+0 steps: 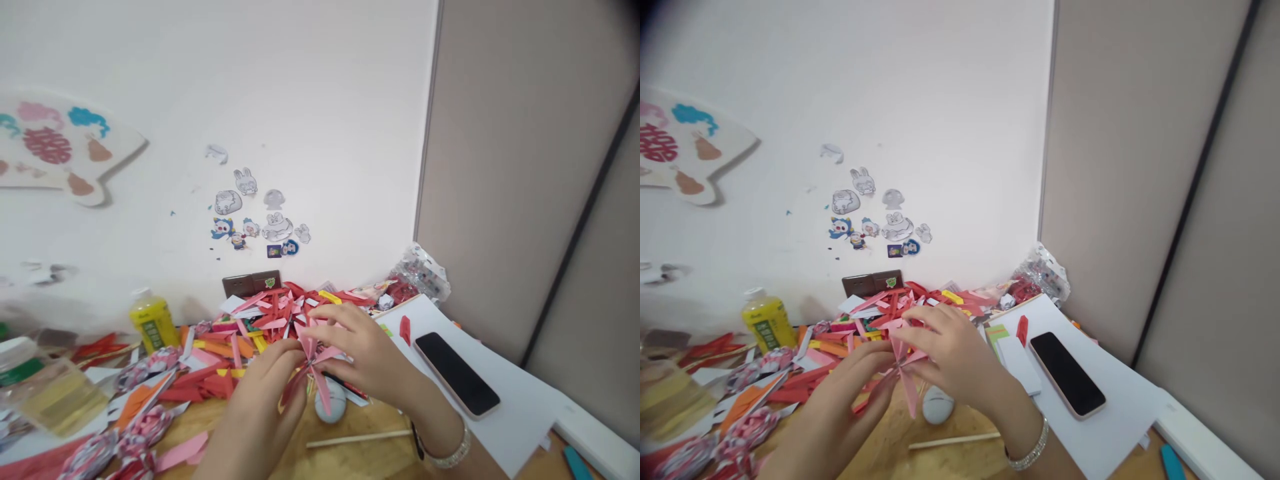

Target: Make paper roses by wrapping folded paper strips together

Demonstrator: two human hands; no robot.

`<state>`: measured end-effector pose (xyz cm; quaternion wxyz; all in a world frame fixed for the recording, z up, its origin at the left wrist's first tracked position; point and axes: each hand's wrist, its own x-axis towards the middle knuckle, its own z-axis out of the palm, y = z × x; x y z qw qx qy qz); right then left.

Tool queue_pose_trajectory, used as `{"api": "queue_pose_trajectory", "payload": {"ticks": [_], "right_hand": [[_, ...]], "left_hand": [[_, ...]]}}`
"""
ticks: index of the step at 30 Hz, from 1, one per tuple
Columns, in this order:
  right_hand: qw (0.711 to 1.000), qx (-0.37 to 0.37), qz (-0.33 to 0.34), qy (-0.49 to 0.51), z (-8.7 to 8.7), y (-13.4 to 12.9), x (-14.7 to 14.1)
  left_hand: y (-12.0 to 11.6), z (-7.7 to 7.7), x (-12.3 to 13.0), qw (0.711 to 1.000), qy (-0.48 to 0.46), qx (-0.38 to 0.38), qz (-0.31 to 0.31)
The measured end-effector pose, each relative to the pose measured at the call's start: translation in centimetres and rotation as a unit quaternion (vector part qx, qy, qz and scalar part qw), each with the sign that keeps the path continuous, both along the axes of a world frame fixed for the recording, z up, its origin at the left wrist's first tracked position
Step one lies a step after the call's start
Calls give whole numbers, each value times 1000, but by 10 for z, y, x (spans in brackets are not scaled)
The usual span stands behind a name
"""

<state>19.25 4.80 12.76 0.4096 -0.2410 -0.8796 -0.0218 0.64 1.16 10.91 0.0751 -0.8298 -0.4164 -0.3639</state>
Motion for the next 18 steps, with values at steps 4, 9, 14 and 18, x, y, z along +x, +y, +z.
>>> {"api": "queue_pose_trajectory", "payload": {"ticks": [4,9,14,18], "right_hand": [[996,53,-72,-15,-1,-1,-4],[983,117,-100,-100,-8,1,-16],[978,136,-101,-125,-13,5,-22],[978,93,-136,-125,-16,6,-25]], "left_hand": [[2,1,-5,998,32,61,12],[6,-1,-8,993,63,96,5],[7,-3,-5,982,89,155,68],[8,0,-3,971,130,184,76]]}}
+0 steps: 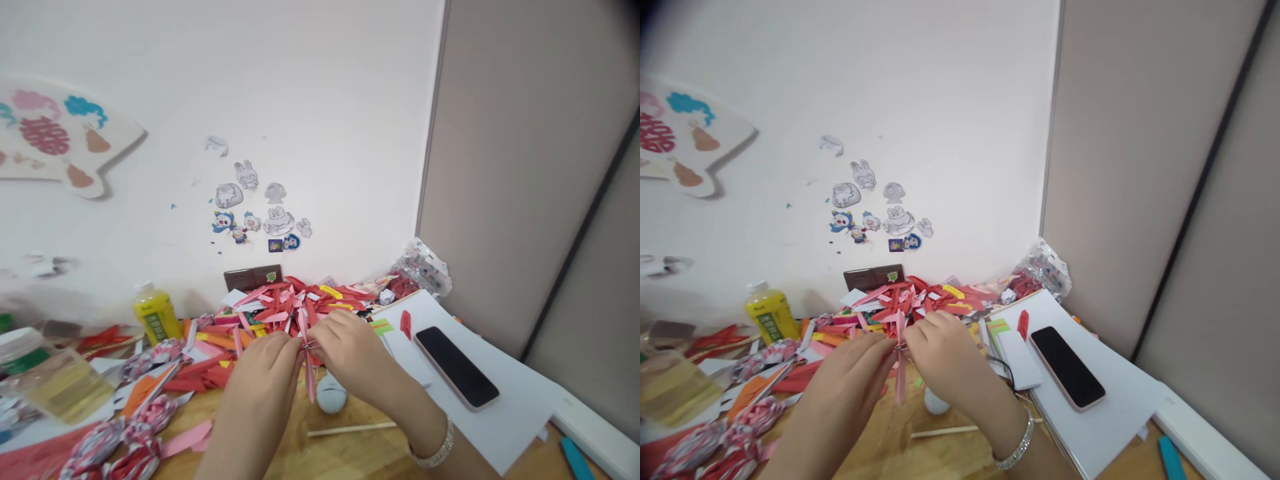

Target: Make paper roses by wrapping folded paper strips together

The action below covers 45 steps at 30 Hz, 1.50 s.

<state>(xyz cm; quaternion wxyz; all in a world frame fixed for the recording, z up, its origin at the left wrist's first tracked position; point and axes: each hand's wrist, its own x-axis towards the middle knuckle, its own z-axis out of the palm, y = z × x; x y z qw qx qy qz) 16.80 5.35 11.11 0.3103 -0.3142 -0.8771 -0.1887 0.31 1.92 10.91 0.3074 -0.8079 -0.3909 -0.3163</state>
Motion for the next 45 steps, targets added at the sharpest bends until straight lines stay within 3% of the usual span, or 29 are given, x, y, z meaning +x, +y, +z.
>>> {"api": "queue_pose_trajectory", "payload": {"ticks": [3,11,19,27,31,35,39,45], "right_hand": [[1000,-16,-6,-4,-3,0,-1],[998,0,62,-15,0,0,12],[999,-31,26,-3,4,1,11],[997,-59,44,-26,7,2,26],[996,-75,52,-15,8,2,29],[994,-104,19,-24,13,1,36],[994,-102,10,-45,15,0,38],[995,-84,35,-40,16,0,33]], "left_hand": [[0,3,0,1000,22,-3,1],[-2,4,3,998,34,-37,-29],[6,-2,-16,996,68,-54,-25],[8,8,-24,998,53,30,-24],[3,13,-22,996,92,6,8],[3,11,-18,993,114,-6,29],[9,5,-16,989,135,-64,14],[7,6,-16,990,129,-54,3]]}}
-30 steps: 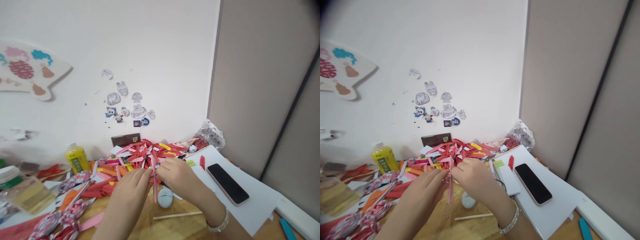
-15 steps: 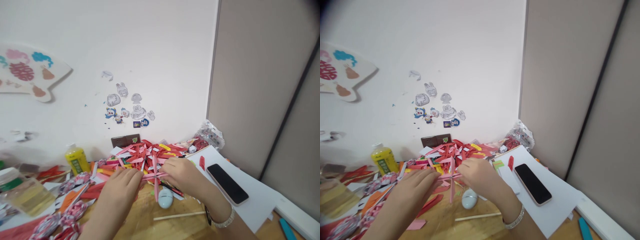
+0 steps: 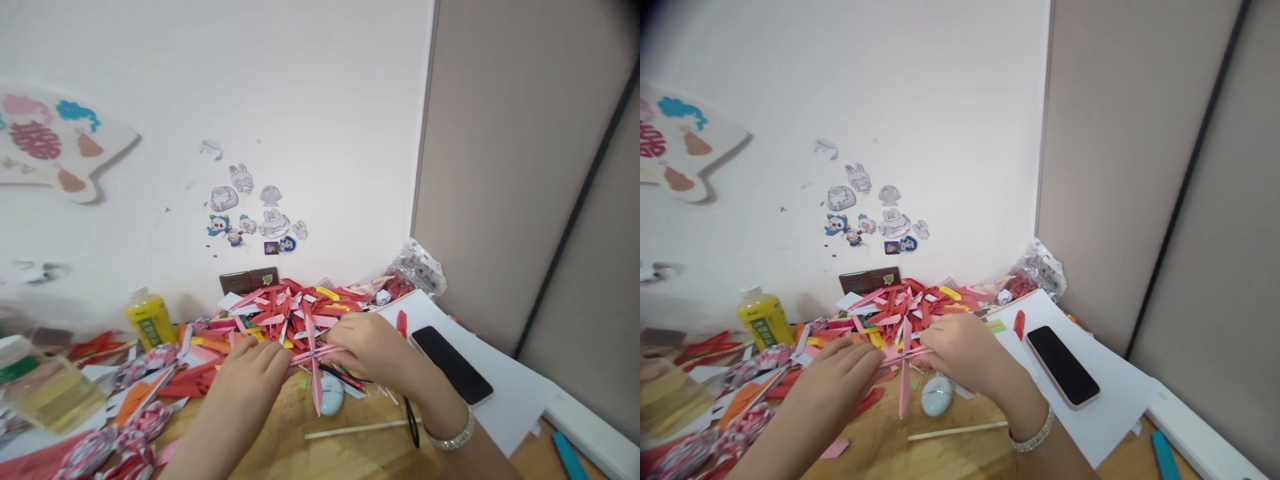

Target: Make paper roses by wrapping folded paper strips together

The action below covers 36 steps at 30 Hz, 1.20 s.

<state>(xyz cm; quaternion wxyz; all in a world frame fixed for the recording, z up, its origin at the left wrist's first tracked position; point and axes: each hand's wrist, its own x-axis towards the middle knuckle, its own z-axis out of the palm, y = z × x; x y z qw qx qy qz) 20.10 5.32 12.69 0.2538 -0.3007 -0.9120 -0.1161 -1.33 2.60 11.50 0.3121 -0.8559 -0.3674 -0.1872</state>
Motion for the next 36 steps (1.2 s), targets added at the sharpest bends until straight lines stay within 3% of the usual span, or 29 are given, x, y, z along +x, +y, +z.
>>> {"api": "queue_pose_trajectory", "payload": {"ticks": [7,9,14,23,29,36], "right_hand": [[1000,-2,18,21,1,-1,4],[1000,6,23,19,0,0,4],[999,31,29,12,-2,-2,-1],[999,36,32,2,1,-5,-2],[999,48,12,-3,-1,-3,0],[999,39,8,-3,2,-6,0]], "left_hand": [[-15,13,-1,976,-154,-153,-11],[-16,13,0,972,-169,-165,-24],[-7,7,0,980,-121,-145,-58],[-2,1,1,992,-79,-22,-99],[-4,2,10,999,-23,-27,-41],[-5,-4,18,999,-20,28,-11]]}}
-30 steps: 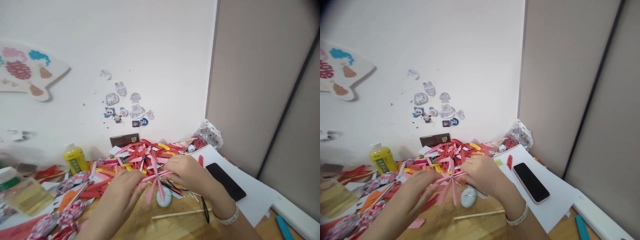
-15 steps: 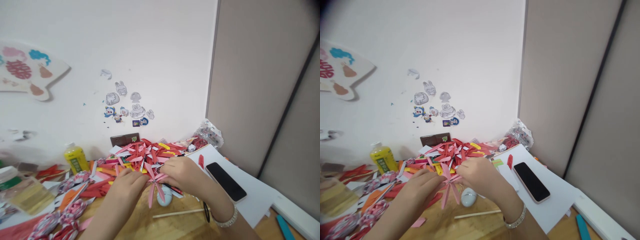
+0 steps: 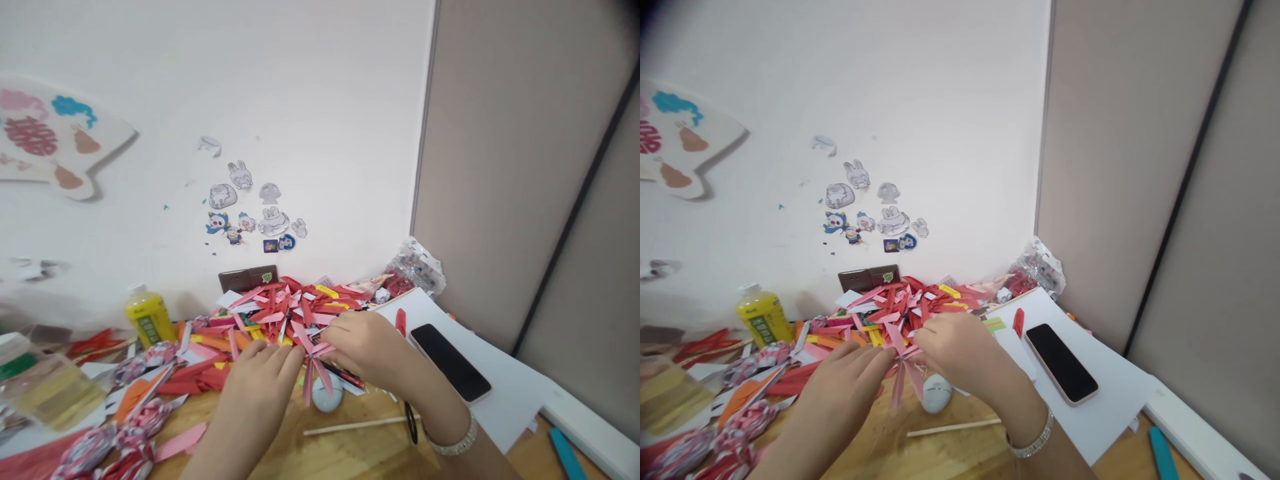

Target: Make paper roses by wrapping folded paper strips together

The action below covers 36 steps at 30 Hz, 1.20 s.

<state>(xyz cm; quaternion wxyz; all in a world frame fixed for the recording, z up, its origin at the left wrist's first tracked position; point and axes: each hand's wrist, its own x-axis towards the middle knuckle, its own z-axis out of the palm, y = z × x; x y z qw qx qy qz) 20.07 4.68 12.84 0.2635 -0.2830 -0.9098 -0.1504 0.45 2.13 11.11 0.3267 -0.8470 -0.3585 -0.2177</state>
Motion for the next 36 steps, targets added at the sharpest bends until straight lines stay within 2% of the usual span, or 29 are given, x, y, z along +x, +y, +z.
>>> {"api": "queue_pose_trajectory", "payload": {"ticks": [3,8,14,20,22,25,27,29,32,34,36], "right_hand": [[1000,-9,8,11,4,-3,2],[999,3,12,38,6,-5,5],[997,-19,23,73,5,-5,7],[997,-28,22,75,8,-4,10],[997,-28,16,67,8,-4,9],[999,-28,2,45,8,-5,5],[999,-30,9,35,7,-6,1],[999,-38,21,30,6,-7,-2],[997,-58,29,31,5,-9,-5],[995,-83,32,54,7,-10,-4],[989,-107,30,98,9,-11,-1]], "left_hand": [[-6,6,1,1000,-28,4,-5],[-14,16,-7,989,-121,-84,0],[-16,16,-7,985,-168,-38,-18],[-17,17,-7,959,-232,-164,-16],[-18,18,-9,956,-247,-157,7],[-18,17,-9,961,-258,-88,43],[-16,15,-8,968,-240,-63,36],[-13,13,-6,971,-222,-90,3],[-10,10,-3,942,-257,-211,-36],[-10,8,-1,903,-321,-282,-40],[-10,8,0,865,-387,-316,-38]]}}
